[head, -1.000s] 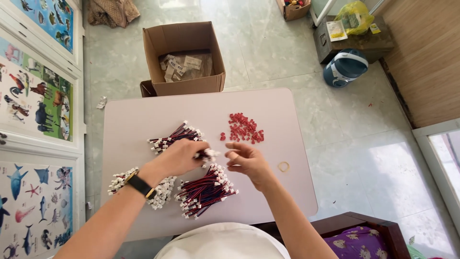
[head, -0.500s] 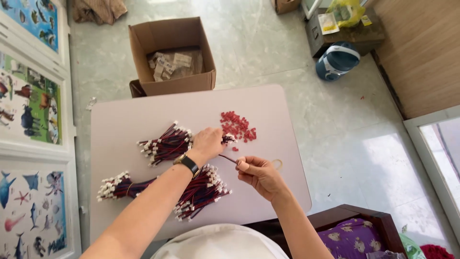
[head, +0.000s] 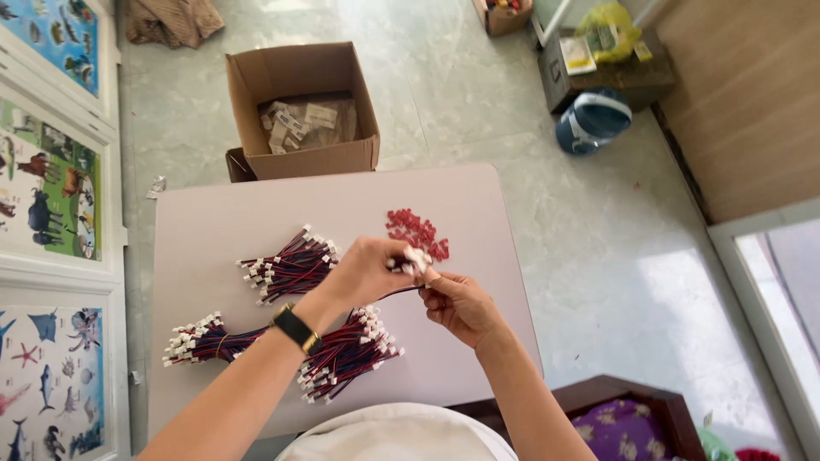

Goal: Organizing, sorting, and bundling small wire cable assemblies with rubber bands at a workstation.

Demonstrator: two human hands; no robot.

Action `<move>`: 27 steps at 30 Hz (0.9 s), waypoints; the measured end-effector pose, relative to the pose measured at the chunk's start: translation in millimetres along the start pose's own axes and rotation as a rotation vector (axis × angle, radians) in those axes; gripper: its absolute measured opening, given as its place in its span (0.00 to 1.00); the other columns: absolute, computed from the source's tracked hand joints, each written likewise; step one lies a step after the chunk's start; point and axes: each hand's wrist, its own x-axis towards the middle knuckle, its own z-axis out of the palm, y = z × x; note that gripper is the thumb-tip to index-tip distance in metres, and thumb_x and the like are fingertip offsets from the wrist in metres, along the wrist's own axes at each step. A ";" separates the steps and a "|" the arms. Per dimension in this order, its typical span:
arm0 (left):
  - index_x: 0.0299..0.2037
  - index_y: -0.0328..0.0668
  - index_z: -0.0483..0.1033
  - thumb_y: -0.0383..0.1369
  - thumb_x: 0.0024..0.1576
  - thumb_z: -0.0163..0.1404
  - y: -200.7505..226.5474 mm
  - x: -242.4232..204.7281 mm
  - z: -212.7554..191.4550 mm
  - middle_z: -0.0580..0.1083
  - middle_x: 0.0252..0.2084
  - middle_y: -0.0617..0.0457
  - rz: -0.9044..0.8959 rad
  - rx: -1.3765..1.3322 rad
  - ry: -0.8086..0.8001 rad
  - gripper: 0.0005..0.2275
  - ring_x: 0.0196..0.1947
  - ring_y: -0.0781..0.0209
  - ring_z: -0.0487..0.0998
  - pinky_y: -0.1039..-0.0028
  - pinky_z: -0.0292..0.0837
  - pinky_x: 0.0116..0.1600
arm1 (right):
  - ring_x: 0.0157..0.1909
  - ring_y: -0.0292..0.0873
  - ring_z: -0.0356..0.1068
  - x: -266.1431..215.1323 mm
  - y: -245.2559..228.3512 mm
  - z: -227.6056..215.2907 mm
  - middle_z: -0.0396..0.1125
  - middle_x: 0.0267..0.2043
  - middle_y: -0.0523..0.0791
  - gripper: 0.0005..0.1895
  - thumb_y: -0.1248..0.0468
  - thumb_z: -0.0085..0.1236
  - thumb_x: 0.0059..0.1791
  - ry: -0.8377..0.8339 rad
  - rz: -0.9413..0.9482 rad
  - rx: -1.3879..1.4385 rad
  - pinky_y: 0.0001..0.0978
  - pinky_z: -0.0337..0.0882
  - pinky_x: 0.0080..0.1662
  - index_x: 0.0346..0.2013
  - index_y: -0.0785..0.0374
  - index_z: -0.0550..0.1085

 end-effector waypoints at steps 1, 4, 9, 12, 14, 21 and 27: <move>0.40 0.42 0.84 0.31 0.49 0.62 14.1 -5.3 -0.2 0.82 0.35 0.48 0.046 0.216 0.014 0.09 0.36 0.52 0.83 0.66 0.78 0.43 | 0.26 0.32 0.62 3.1 -2.2 -0.4 0.67 0.28 0.40 0.09 0.60 0.56 0.53 0.018 0.026 0.011 0.24 0.65 0.29 0.37 0.64 0.77; 0.39 0.40 0.82 0.29 0.48 0.63 29.1 -18.5 2.2 0.81 0.35 0.48 0.127 0.439 0.082 0.10 0.36 0.50 0.82 0.65 0.75 0.42 | 0.26 0.33 0.62 4.5 -12.0 1.4 0.68 0.28 0.41 0.07 0.61 0.56 0.51 0.023 0.100 0.018 0.25 0.64 0.26 0.33 0.61 0.75; 0.42 0.39 0.82 0.26 0.46 0.62 27.3 -27.3 13.8 0.80 0.38 0.49 0.205 0.371 0.208 0.13 0.38 0.50 0.82 0.67 0.77 0.44 | 0.25 0.33 0.61 -5.2 -28.8 14.1 0.68 0.28 0.40 0.04 0.63 0.59 0.48 0.011 0.173 0.000 0.24 0.60 0.24 0.31 0.59 0.75; 0.38 0.40 0.83 0.26 0.48 0.63 25.2 -36.3 32.6 0.81 0.36 0.51 0.075 0.313 0.248 0.09 0.37 0.56 0.83 0.70 0.78 0.42 | 0.27 0.33 0.61 -3.6 -19.9 -0.6 0.68 0.29 0.40 0.05 0.63 0.60 0.48 0.002 0.190 0.023 0.23 0.61 0.25 0.31 0.60 0.74; 0.41 0.43 0.84 0.26 0.48 0.62 32.8 -42.5 40.4 0.82 0.38 0.54 0.025 0.121 0.295 0.11 0.37 0.64 0.84 0.75 0.80 0.43 | 0.27 0.33 0.61 -5.1 -16.5 0.4 0.69 0.30 0.41 0.05 0.64 0.60 0.48 0.001 0.182 0.064 0.23 0.62 0.26 0.32 0.62 0.74; 0.42 0.42 0.84 0.28 0.53 0.63 40.0 -56.3 45.3 0.83 0.35 0.53 0.022 0.119 0.483 0.08 0.32 0.69 0.83 0.76 0.78 0.37 | 0.29 0.32 0.63 -34.7 -44.3 23.0 0.68 0.32 0.40 0.12 0.64 0.57 0.48 -0.153 0.092 -0.092 0.25 0.67 0.30 0.43 0.67 0.79; 0.41 0.37 0.82 0.29 0.52 0.61 39.4 -68.5 32.6 0.80 0.28 0.52 -0.088 0.170 0.329 0.08 0.28 0.72 0.76 0.77 0.74 0.35 | 0.29 0.32 0.66 -45.8 -48.7 33.5 0.73 0.34 0.41 0.23 0.67 0.60 0.46 -0.217 -0.005 -0.411 0.25 0.69 0.31 0.55 0.52 0.69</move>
